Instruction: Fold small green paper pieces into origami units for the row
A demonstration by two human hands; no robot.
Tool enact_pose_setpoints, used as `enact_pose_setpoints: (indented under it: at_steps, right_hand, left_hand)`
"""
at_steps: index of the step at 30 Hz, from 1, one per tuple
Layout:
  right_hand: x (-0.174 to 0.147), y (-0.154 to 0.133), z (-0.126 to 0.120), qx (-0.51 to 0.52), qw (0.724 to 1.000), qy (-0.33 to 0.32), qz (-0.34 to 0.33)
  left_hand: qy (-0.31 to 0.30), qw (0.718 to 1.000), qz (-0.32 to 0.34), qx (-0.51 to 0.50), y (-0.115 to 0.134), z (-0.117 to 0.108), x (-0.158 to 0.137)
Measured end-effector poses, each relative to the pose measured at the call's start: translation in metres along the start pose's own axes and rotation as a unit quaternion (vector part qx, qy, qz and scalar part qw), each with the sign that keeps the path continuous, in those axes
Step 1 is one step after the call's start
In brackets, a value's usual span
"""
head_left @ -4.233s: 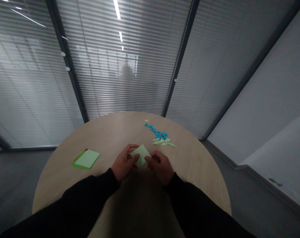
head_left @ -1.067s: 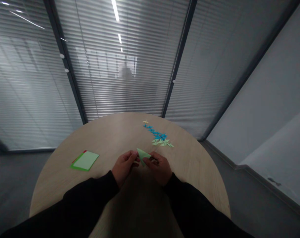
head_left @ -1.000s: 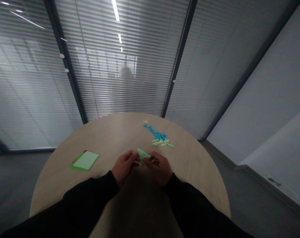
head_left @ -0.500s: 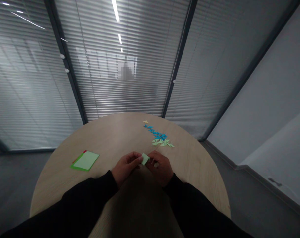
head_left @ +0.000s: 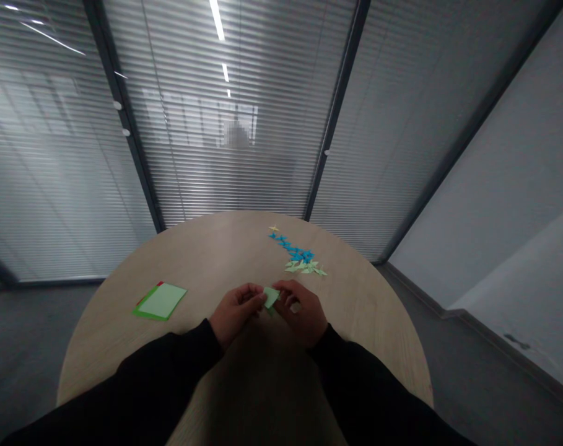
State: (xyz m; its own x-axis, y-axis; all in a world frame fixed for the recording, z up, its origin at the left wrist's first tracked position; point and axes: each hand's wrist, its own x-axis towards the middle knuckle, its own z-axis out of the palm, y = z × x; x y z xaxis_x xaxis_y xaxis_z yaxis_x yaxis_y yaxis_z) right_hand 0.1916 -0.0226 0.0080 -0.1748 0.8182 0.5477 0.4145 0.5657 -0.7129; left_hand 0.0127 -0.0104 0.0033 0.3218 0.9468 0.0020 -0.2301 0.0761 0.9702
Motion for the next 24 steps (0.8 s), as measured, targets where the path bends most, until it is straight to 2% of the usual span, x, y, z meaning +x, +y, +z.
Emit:
enact_pose_setpoints:
  at_steps: [3,5,12,19,24]
  right_hand:
    - [0.001,-0.001,-0.004,-0.017,0.998,-0.021,-0.062]
    - [0.002,-0.002,-0.007,-0.017,0.997,-0.022,-0.071]
    - [0.004,-0.004,-0.009,0.012,1.0,0.028,0.0]
    - [0.003,-0.005,-0.008,0.075,0.997,0.021,0.03]
    - [0.004,-0.006,-0.006,0.116,0.991,0.019,0.063]
  left_hand:
    - [0.001,1.0,0.02,-0.014,0.001,0.001,-0.001]
    - [0.006,0.999,0.044,-0.001,0.003,0.001,-0.001]
    - [0.031,0.981,0.105,0.163,0.008,-0.007,-0.001]
    - [0.047,0.978,0.134,0.156,0.009,-0.006,-0.001]
    - [0.049,0.977,0.128,0.161,0.013,-0.002,-0.004]
